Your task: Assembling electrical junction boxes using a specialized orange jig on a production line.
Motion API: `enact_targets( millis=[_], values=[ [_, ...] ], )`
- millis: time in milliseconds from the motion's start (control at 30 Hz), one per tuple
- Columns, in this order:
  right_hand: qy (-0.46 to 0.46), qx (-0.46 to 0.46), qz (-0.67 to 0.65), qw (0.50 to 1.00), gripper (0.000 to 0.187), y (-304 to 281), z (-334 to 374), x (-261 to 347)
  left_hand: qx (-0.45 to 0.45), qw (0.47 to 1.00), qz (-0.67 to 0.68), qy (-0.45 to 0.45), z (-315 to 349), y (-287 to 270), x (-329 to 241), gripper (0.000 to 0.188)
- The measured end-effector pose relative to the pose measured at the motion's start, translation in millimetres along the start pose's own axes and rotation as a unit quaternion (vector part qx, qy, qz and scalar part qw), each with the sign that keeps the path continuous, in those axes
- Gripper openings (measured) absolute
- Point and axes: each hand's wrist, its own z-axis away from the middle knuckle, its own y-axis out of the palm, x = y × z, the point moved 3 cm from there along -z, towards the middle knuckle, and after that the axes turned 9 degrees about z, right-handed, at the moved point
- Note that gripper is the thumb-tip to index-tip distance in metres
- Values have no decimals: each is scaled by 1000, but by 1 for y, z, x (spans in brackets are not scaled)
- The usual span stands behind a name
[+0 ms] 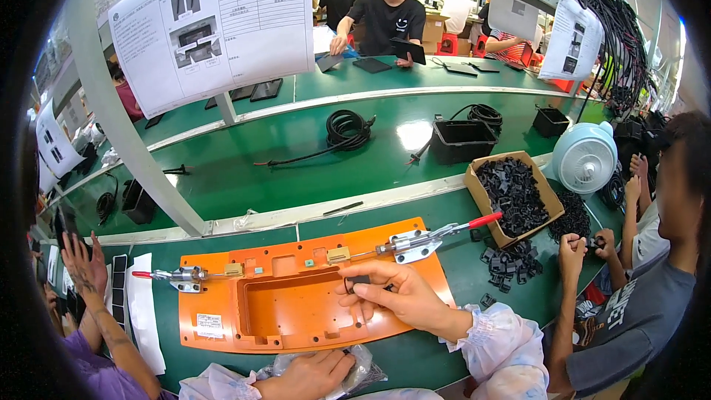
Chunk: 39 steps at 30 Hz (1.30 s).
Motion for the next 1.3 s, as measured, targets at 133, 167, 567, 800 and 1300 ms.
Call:
enact_targets(
  millis=[133, 167, 567, 800, 1300],
  values=[
    [-33, -5, -6, 999, 38, 2, -1, -5, -12, 1000, -2, -3, 0, -1, 0, 32],
    [-40, -15, -2, 999, 37, 2, -1, -5, -17, 1000, -3, -5, 0, 0, 0, 32],
    [25, 38, -7, 999, 40, 5, 6, 6, -38, 999, -4, 3, 0, -3, -1, 31],
    [31, 51, 19, 998, 40, 10, 4, 4, -46, 999, -16, 1, 1, -2, -1, 29],
    [26, 75, -17, 997, 16, 3, 3, -7, -60, 998, -12, 2, 0, -1, -1, 26]
  ],
)
